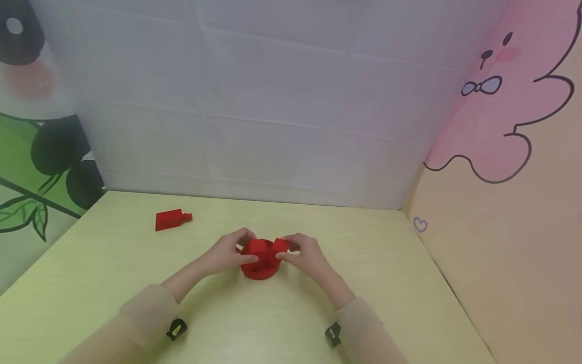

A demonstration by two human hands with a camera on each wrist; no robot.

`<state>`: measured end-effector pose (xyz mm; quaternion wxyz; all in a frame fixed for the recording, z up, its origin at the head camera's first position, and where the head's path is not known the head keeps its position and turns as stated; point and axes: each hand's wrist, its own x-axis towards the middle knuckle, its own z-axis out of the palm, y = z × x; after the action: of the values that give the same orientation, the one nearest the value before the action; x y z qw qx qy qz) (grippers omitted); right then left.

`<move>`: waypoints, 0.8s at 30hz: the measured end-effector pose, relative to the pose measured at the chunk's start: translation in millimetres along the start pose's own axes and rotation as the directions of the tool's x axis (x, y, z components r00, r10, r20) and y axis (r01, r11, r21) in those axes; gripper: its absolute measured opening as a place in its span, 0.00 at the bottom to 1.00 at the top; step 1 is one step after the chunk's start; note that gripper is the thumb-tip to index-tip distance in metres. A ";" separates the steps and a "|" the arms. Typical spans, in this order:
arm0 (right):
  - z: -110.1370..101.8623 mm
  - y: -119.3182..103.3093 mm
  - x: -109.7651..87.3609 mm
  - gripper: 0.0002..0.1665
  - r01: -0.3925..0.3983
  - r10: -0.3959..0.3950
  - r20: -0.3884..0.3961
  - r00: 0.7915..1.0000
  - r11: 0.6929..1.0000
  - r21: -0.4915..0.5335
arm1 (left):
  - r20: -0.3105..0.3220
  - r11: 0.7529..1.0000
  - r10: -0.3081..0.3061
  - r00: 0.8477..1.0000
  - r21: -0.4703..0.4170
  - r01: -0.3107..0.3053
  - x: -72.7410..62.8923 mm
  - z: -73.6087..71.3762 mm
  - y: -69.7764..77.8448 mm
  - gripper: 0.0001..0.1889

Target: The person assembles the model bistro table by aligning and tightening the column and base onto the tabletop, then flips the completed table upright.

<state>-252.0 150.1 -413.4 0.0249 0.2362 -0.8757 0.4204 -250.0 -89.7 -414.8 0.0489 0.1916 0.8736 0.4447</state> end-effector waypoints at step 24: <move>-0.5 2.9 -0.1 0.24 -0.008 0.008 0.010 1.000 1.000 -0.027 | 0.025 1.000 0.015 1.000 0.013 -0.015 -5.1 -5.3 4.1 0.35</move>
<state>-253.2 152.1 -415.2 0.0222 0.2344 -0.8824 0.4073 -245.5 -93.5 -408.8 0.0554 0.2041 0.8743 0.4369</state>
